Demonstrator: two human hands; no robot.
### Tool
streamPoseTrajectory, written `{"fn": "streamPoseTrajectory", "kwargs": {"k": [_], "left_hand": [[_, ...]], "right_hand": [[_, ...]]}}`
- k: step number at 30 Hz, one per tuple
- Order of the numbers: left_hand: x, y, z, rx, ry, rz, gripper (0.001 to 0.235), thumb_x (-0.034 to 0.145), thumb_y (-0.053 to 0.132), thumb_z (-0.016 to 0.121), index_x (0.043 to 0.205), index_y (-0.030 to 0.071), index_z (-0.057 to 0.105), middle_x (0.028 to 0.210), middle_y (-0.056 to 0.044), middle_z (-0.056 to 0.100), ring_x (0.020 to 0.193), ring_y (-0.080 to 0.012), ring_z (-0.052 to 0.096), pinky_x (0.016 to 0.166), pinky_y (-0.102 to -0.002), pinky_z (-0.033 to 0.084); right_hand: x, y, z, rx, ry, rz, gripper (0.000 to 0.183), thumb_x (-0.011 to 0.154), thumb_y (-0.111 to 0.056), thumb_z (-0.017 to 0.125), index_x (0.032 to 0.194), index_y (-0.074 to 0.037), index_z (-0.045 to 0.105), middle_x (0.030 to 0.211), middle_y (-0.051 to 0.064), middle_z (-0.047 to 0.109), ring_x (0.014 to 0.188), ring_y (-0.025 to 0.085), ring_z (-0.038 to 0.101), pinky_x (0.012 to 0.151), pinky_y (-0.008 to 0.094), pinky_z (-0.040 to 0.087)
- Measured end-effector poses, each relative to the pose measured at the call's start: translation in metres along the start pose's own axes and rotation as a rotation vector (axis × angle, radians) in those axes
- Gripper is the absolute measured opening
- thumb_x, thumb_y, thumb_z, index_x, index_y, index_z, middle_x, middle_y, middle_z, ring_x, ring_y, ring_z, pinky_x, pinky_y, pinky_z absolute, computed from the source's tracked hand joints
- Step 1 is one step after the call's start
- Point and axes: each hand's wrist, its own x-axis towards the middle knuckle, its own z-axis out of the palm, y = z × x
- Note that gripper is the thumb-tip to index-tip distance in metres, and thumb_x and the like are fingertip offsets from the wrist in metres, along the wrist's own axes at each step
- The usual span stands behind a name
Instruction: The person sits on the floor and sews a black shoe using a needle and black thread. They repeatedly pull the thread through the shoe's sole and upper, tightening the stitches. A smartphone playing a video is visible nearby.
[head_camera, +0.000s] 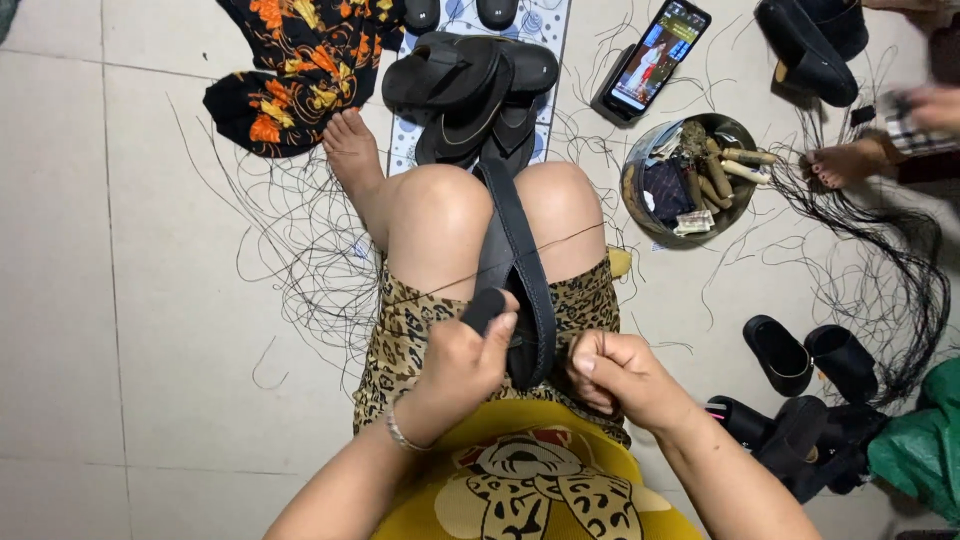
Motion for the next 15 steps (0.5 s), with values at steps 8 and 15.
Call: {"fn": "streamPoseTrajectory", "kwargs": {"k": [8,15], "left_hand": [[0.009,0.046,-0.039,-0.816,-0.322,-0.304,0.028,0.098,0.003,0.063,0.125,-0.004,0.058,0.072,0.007,0.05,0.06,-0.0027,0.044,0.058,-0.014,0.04],[-0.008,-0.001,-0.077,-0.555,-0.152,-0.375,0.019,0.097,0.01,0.064,0.113,0.002,0.07,0.062,0.01,0.046,0.053,-0.0031,0.041,0.05,-0.017,0.036]], "right_hand": [[0.029,-0.053,0.081,-1.146,0.082,-0.514,0.012,0.08,0.003,0.071,0.092,0.004,0.073,0.083,0.013,0.074,0.066,0.018,0.07,0.058,0.026,0.061],[0.001,-0.053,-0.225,-1.539,0.808,-0.605,0.01,0.102,0.009,0.075,0.106,0.007,0.066,0.098,0.018,0.063,0.088,0.031,0.057,0.084,0.043,0.049]]}}
